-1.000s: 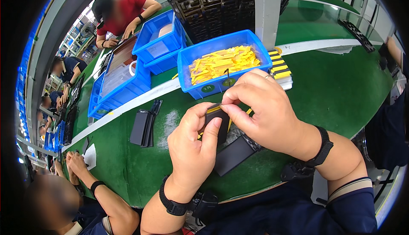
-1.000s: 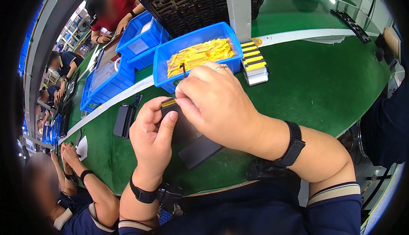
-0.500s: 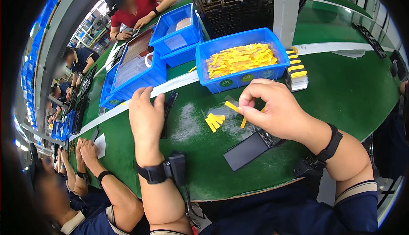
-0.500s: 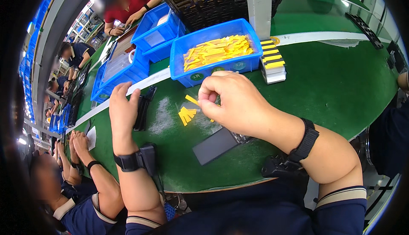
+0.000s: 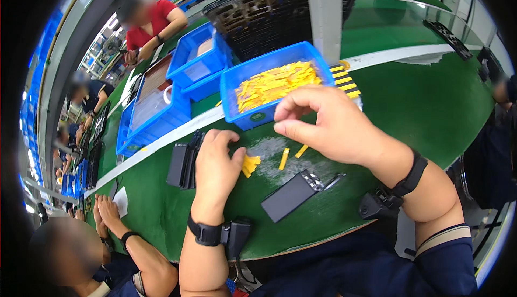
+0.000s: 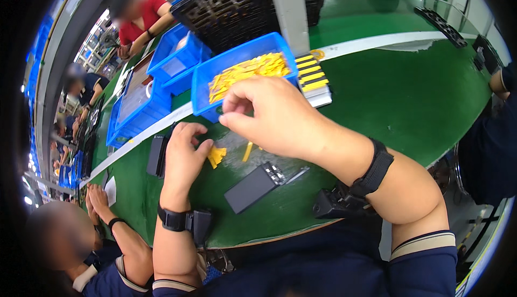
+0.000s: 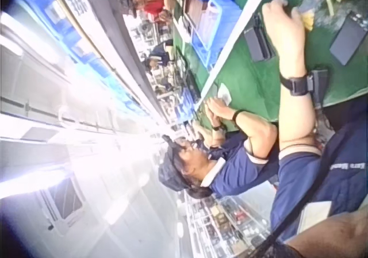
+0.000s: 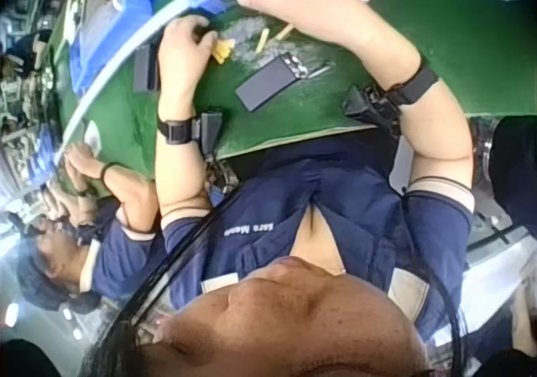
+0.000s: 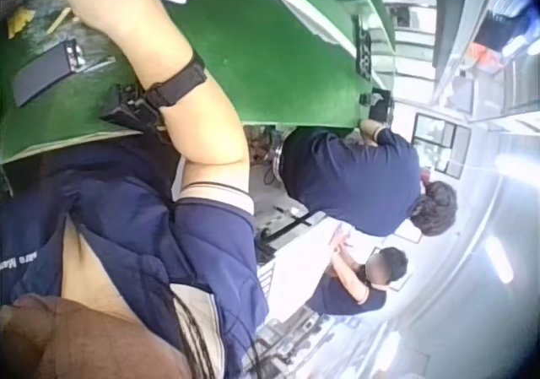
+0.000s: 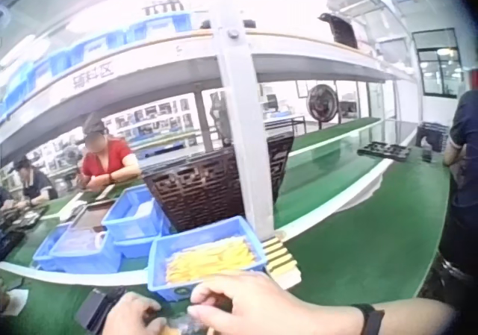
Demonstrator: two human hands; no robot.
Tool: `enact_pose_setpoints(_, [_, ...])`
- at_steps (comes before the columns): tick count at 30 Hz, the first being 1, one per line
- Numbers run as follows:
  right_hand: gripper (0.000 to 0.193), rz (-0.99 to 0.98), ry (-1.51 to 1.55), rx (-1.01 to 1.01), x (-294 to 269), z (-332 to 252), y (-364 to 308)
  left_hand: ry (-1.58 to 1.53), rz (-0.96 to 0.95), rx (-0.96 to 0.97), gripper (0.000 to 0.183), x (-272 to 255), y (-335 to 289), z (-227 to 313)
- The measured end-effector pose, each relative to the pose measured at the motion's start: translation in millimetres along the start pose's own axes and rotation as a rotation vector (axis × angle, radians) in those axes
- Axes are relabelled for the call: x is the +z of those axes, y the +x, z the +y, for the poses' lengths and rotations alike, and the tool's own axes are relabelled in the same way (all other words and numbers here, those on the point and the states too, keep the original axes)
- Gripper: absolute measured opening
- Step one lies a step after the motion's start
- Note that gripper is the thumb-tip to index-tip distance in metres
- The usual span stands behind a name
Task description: Sticking black and yellow striped adhesive labels onto small black rectangular electronic modules.
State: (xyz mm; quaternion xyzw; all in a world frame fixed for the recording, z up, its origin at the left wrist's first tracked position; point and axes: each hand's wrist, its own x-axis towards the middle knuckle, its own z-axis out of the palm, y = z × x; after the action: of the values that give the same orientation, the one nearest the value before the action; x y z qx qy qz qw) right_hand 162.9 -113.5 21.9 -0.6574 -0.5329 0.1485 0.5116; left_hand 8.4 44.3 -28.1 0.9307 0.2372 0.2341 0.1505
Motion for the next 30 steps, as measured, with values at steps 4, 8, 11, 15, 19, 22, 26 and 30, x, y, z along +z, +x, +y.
enact_pose_setpoints(4, [0.015, 0.133, -0.139, -0.046, -56.9, 5.7, 2.0, -0.096, 0.043, 0.040, 0.008, -1.4, 0.2, -5.8])
enact_pose_setpoints(8, [0.019, 0.400, -0.473, 0.036, -168.9, 73.5, -9.7, -0.281, 0.123, -0.033, 0.003, -2.1, -4.0, -9.4])
enact_pose_setpoints(11, [0.018, 0.587, -0.772, 0.348, -280.7, 136.6, -42.9, -0.393, 0.085, -0.233, 0.009, -3.9, -6.7, -42.0])
enact_pose_setpoints(15, [0.024, 0.829, -1.147, 0.764, -414.8, 207.2, -101.4, -0.497, -0.127, -0.465, 0.013, -17.7, -4.1, 10.7])
enact_pose_setpoints(19, [0.025, 0.987, -1.427, 0.922, -515.6, 246.8, -156.5, -0.769, -0.150, -0.534, 0.018, -5.3, -25.6, -23.6])
enact_pose_setpoints(22, [0.025, 1.091, -1.494, 0.991, -555.7, 271.8, -181.7, -1.006, 0.259, -0.623, 0.017, 3.4, -35.6, -28.5])
enact_pose_setpoints(26, [0.043, 1.196, -1.498, 1.037, -596.8, 309.3, -206.7, -0.999, 0.197, -0.595, 0.022, -7.0, -39.4, -47.7])
enact_pose_setpoints(30, [0.068, 1.159, -1.433, 1.041, -638.9, 324.1, -215.1, -0.951, 0.203, -0.669, 0.022, -10.3, -35.0, -41.0])
